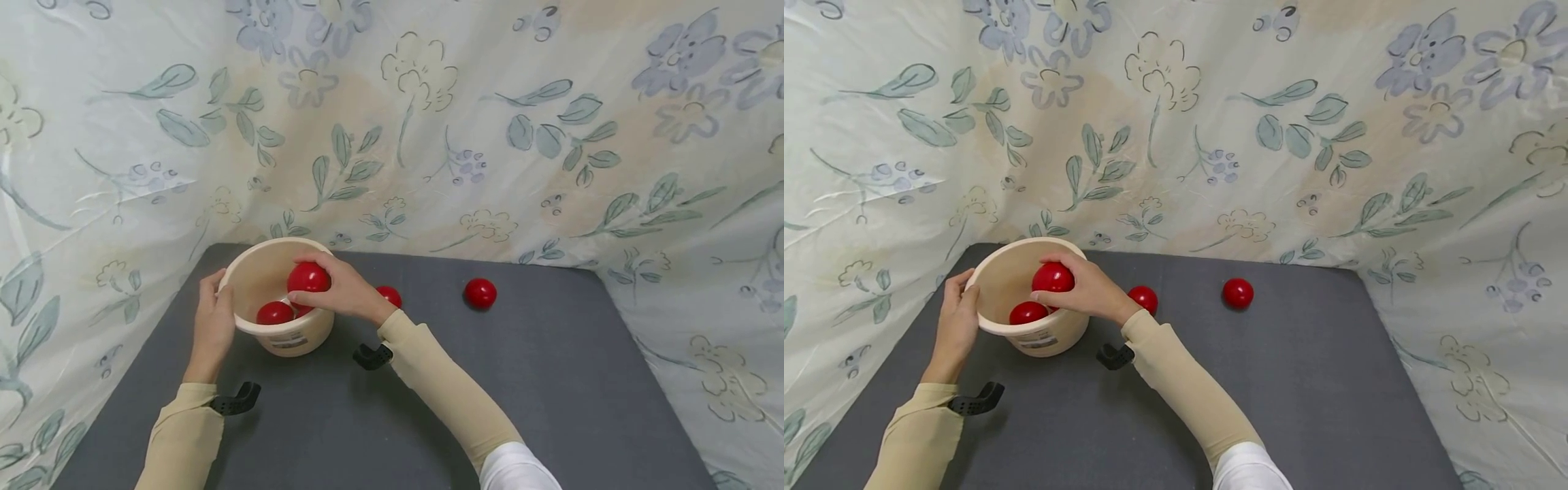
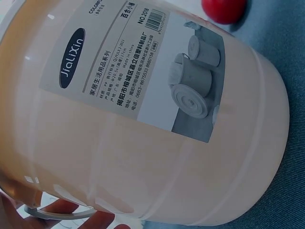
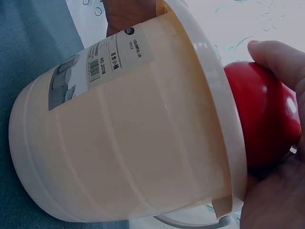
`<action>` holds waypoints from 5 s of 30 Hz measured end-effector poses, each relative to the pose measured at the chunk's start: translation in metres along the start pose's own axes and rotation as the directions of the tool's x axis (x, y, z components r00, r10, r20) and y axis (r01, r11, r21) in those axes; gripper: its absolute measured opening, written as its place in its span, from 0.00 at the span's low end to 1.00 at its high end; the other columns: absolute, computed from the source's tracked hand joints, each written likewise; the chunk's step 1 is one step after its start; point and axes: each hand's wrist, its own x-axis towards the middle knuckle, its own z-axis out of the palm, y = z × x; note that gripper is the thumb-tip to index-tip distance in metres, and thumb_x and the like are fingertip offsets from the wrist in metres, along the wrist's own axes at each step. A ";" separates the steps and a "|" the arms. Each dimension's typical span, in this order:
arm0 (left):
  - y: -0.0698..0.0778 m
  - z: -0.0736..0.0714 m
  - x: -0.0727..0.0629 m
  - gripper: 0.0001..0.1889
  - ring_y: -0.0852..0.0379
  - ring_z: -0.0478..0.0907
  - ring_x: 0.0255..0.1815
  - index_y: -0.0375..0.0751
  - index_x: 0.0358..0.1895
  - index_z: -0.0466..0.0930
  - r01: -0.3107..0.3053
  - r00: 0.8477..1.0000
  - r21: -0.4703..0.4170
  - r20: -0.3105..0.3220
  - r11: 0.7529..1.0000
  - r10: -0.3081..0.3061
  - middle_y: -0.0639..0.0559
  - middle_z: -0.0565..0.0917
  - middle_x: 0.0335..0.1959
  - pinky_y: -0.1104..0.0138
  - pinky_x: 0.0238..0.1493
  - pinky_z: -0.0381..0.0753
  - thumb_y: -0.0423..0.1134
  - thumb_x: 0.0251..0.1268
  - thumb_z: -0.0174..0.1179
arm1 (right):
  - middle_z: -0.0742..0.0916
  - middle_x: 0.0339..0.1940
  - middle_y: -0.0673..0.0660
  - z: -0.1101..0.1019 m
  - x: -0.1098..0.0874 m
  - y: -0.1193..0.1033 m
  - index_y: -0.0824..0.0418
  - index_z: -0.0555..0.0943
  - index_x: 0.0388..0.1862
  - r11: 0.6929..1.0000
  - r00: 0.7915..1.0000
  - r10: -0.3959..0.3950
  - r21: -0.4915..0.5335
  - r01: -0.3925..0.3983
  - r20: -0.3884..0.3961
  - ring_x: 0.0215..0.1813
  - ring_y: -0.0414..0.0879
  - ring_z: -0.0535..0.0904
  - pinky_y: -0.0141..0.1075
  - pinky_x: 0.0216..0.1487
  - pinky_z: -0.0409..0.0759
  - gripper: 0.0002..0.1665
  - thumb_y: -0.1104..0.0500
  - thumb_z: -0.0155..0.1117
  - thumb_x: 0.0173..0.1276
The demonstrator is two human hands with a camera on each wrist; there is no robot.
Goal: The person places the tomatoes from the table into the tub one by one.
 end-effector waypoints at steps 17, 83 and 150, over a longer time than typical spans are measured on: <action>-0.001 0.000 -0.003 0.31 0.37 0.66 0.74 0.48 0.81 0.50 -0.019 1.000 -0.008 0.006 1.000 0.019 0.40 0.62 0.78 0.37 0.73 0.65 0.52 0.81 0.32 | 0.79 0.64 0.48 0.001 0.000 0.003 0.46 0.71 0.69 1.000 1.000 -0.024 0.010 0.024 0.000 0.60 0.43 0.75 0.34 0.53 0.83 0.38 0.48 0.74 0.60; -0.006 -0.002 0.001 0.31 0.36 0.62 0.78 0.50 0.82 0.47 -0.018 0.999 -0.016 0.037 1.000 0.018 0.41 0.58 0.81 0.35 0.73 0.63 0.52 0.81 0.31 | 0.86 0.56 0.50 -0.200 -0.143 0.081 0.63 0.76 0.66 0.915 0.815 0.116 0.381 0.135 -0.568 0.61 0.43 0.81 0.30 0.66 0.77 0.27 0.51 0.63 0.74; -0.002 -0.001 -0.002 0.30 0.35 0.63 0.77 0.49 0.81 0.49 -0.017 1.000 -0.003 0.018 1.000 0.017 0.40 0.60 0.80 0.36 0.72 0.65 0.52 0.81 0.32 | 0.70 0.76 0.62 -0.152 -0.162 0.211 0.52 0.66 0.76 0.882 0.684 0.452 0.174 -0.437 -0.573 0.72 0.61 0.67 0.59 0.72 0.70 0.43 0.44 0.70 0.67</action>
